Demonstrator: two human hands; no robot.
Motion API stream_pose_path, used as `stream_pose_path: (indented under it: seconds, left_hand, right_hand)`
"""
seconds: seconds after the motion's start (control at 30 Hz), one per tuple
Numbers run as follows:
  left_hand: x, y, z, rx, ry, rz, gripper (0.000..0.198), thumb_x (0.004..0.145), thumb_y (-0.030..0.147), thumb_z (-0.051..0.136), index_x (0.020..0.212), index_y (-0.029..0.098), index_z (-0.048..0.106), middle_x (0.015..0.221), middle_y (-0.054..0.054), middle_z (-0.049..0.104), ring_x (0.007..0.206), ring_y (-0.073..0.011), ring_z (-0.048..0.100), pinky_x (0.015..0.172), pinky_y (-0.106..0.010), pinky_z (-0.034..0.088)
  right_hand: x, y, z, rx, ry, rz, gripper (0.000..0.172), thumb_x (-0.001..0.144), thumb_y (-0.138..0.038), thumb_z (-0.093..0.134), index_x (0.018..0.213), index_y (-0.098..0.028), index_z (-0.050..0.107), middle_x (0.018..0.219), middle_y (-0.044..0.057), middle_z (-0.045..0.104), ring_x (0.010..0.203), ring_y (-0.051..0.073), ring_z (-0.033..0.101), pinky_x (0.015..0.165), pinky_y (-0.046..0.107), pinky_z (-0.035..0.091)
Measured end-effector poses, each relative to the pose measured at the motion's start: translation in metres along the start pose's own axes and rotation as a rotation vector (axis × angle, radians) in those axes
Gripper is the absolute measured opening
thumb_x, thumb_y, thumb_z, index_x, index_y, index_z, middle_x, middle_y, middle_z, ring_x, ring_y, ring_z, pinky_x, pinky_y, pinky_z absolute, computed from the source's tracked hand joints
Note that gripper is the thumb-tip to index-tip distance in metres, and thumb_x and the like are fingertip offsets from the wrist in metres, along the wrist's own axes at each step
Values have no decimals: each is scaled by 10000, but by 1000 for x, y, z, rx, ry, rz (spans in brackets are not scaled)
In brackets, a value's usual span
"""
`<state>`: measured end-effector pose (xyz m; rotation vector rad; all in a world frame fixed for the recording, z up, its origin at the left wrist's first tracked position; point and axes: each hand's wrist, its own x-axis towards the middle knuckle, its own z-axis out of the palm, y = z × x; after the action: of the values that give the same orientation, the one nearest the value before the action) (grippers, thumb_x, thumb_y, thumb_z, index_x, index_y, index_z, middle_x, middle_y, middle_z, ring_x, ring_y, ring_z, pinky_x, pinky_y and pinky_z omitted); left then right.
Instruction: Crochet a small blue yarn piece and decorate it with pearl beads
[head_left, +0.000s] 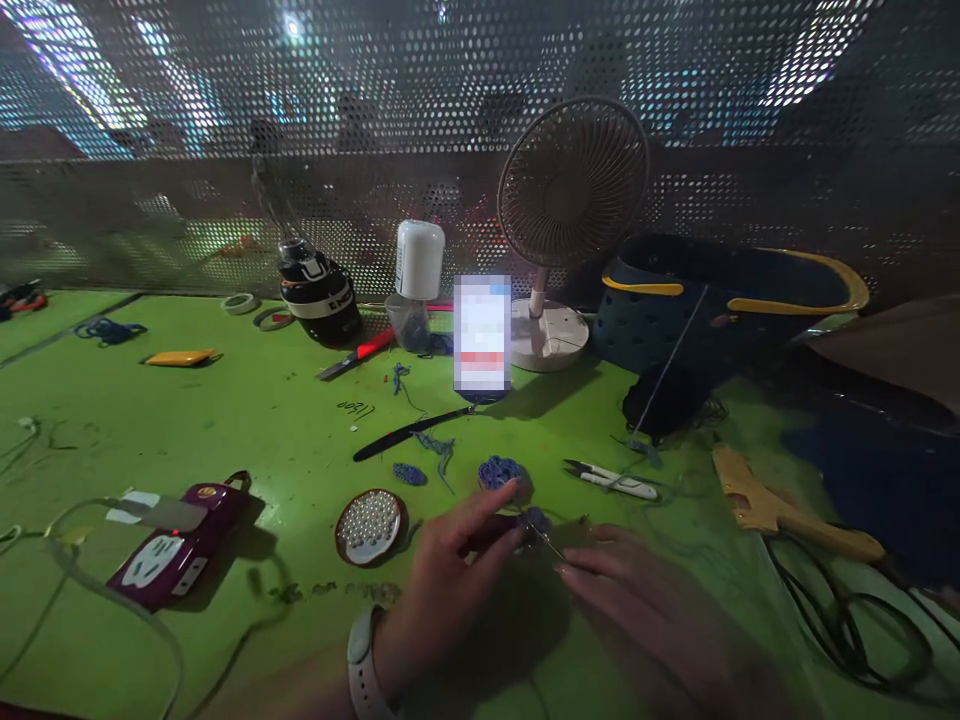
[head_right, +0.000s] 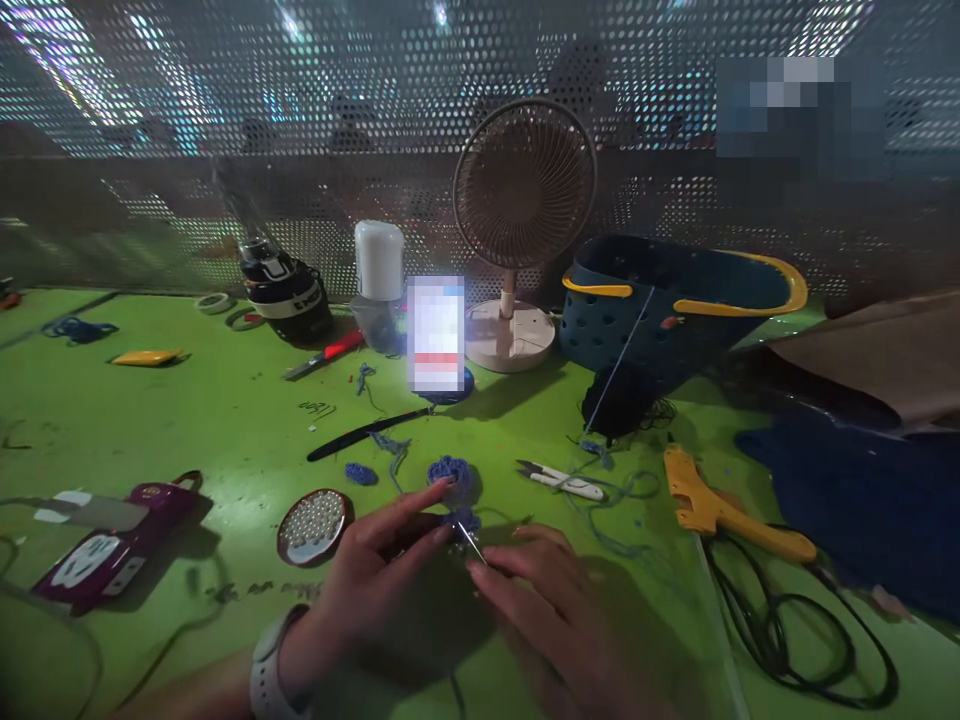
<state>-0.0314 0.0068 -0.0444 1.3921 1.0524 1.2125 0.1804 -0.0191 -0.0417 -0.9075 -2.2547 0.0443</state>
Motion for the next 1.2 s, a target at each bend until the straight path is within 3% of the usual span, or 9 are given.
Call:
stream_pose_path:
  seconds: [0.2,0.3,0.43,0.6,0.73,0.93,1.2]
  left_hand:
    - [-1,-1,0,67,-7,84,416,799,117,659,1192,252,643,1130,-45,727,852,-145,734,768,-247,619]
    - [-2,2,-1,146,-20,50,388,817,144,652,1190,249,650,1133,-54,724,879,-160,723,784,-281,615]
    - [-3,4,0,71,-27,-90,386,807,177,670,1188,231,657,1157,-74,712,889,-179,713,810,-312,597]
    - [-1,5,-1,-318,-138,-375,433,780,240,727,1206,235,646,880,-32,771,759,-125,697,723,-237,552]
    - [4,12,-4,-444,-183,-528,410,716,237,784,1116,214,698,989,-53,759,680,-80,665,668,-205,508]
    - [7,11,-6,-260,-240,-501,391,749,224,727,1137,197,689,1077,-91,739,792,-139,690,806,-310,515]
    - [8,14,-8,52,-293,-432,402,789,239,640,1182,158,662,954,-117,754,742,-176,684,690,-309,534]
  right_hand:
    - [5,-2,-1,-10,23,-14,269,931,-159,488,1159,-196,624,1002,57,726,1049,192,627,886,334,534]
    - [4,-3,-1,-29,16,-30,288,915,-128,476,1161,-181,617,1001,69,719,1030,199,633,874,351,534]
    - [0,-3,3,-93,31,-67,355,899,-68,427,1179,-196,604,988,70,711,1041,191,633,904,376,521]
    - [2,-3,5,-189,39,-133,311,911,-103,493,1137,-270,627,921,-2,723,930,153,660,943,366,506]
    - [11,-3,-3,-215,32,-211,328,909,-38,482,1089,-249,655,943,-13,716,906,121,635,1008,326,430]
    - [19,-1,-8,-325,-70,-343,293,919,-74,472,1068,-214,682,994,15,716,934,154,606,1007,371,391]
    - [18,-4,-10,-346,-166,-358,339,946,-65,388,1066,-166,689,1022,62,737,902,187,620,879,409,414]
